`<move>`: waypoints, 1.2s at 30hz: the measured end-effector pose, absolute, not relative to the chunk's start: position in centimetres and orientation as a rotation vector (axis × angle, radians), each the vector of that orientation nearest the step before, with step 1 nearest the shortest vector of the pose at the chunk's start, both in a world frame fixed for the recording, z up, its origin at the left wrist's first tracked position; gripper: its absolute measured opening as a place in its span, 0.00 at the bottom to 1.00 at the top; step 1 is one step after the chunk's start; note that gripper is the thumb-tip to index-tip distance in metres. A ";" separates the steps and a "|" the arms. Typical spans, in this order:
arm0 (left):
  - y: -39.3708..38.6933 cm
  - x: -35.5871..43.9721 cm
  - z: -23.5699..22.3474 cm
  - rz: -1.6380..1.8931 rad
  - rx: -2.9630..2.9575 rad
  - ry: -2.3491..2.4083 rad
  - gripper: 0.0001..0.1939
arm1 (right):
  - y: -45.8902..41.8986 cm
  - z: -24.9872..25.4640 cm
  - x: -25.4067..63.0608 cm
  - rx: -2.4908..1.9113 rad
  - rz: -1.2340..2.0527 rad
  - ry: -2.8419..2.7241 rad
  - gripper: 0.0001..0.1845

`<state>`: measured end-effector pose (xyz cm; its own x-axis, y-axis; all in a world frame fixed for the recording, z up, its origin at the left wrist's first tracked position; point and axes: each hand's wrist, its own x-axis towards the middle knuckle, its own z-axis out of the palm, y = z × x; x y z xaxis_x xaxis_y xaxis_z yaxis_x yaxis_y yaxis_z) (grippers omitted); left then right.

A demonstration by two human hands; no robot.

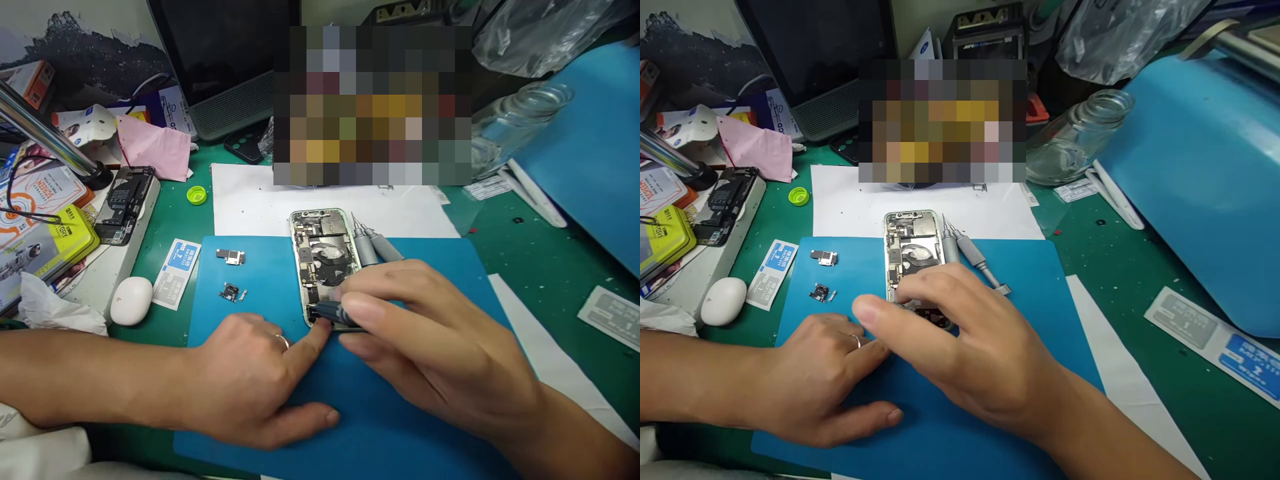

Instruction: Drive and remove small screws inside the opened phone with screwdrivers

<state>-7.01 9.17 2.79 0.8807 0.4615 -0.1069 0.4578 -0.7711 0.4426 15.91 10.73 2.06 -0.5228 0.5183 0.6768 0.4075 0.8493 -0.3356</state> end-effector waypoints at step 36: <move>8.7 -7.6 2.7 0.126 2.508 0.804 0.27 | 10.9 2.5 14.4 -0.703 0.075 -2.099 0.17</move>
<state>-7.59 8.74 2.69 0.8212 0.5672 -0.0623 0.5209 -0.7006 0.4876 14.44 10.89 2.51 -0.4393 0.5086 0.7405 0.4545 0.8368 -0.3051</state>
